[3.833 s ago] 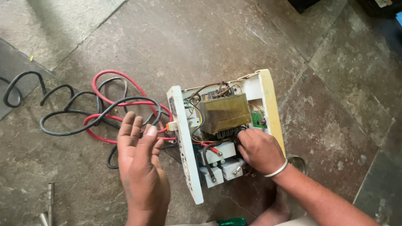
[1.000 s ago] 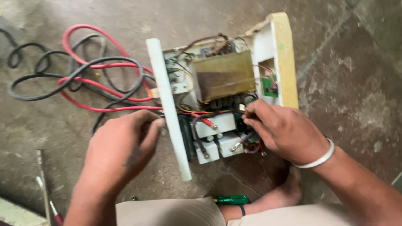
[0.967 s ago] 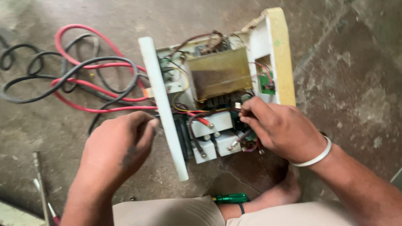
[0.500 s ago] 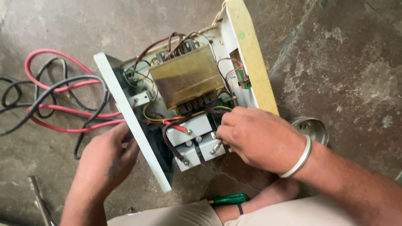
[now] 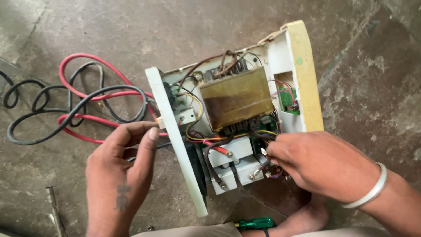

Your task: The person sits on the floor and works on an open electronic device, likely a power inverter. They use a screwdriver to tighten connections on the internal components, including a large transformer and circuit board, while handling various wires.

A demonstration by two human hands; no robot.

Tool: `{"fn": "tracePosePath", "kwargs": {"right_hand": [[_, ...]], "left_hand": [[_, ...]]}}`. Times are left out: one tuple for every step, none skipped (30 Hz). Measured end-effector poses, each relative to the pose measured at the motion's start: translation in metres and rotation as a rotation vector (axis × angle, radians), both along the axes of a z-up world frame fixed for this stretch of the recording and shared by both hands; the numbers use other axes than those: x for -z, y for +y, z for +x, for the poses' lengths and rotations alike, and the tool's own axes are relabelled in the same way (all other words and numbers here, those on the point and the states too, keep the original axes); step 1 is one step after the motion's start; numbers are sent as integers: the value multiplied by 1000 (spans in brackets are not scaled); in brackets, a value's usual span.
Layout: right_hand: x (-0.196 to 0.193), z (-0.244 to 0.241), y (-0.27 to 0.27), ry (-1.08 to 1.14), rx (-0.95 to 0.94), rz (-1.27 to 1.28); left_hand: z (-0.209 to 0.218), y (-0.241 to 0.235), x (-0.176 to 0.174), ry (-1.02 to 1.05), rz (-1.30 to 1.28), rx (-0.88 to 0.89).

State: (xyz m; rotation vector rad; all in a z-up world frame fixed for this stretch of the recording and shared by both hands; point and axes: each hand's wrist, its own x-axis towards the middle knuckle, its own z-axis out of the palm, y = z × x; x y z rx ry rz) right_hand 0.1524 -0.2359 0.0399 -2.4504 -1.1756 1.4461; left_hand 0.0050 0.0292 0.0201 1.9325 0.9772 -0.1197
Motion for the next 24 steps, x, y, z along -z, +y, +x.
{"fn": "tracePosePath", "kwargs": {"right_hand": [[0,1,0,9,-3,-16],[0,2,-1,18,-7,-32],[0,3,-1,9,-8,-55],[0,4,0,-1,-10,-78],[0,4,1,-8,-15,-99],[0,5,2,-18,-23,-120],[-1,5,4,-26,-31,-138],[-2,5,6,-35,-39,-157],[-4,4,8,-49,-41,-155],[-7,4,9,-63,-44,-152],[-9,3,10,-80,-46,-150],[-11,3,11,-88,-55,-165],[-12,2,10,-94,-61,-183],[-11,2,9,-101,-66,-202],[-10,2,8,-93,-63,-224],[-8,2,6,-85,-60,-246],[-7,3,4,-77,-62,-267],[-5,3,2,-116,-38,-125],[-2,3,1,-157,-16,17],[2,2,0,-198,8,157],[5,0,-1,-224,59,151],[8,-1,-2,-250,110,145],[10,-2,-3,-278,166,139],[12,-4,-2,-272,177,196]], "left_hand": [[1,1,-1,-46,-14,3],[1,0,-1,-92,-28,6],[1,-1,-2,-134,-44,10],[1,-1,-2,-128,-47,6],[-1,-1,-2,-120,-47,0],[-2,-1,-3,-111,-47,-7],[-4,-2,-2,-134,-40,3],[-5,-3,-2,-158,-33,13],[-6,-3,-3,-183,-25,28],[-6,-4,-3,-196,-2,43],[-6,-5,-3,-212,22,58],[-6,-5,-4,-227,45,74],[-6,-6,-4,-220,47,74],[-5,-6,-4,-213,50,73],[-5,-6,-4,-207,51,73],[-4,-6,-4,-208,44,76],[-4,-7,-4,-209,38,74],[-4,-7,-4,-210,31,73],[-4,-7,-5,-221,34,86],[-4,-7,-5,-233,37,100],[-4,-8,-6,-242,39,113],[-6,-11,-8,-278,42,121],[-7,-14,-11,-315,44,134],[-8,-17,-13,-352,46,147]]}}
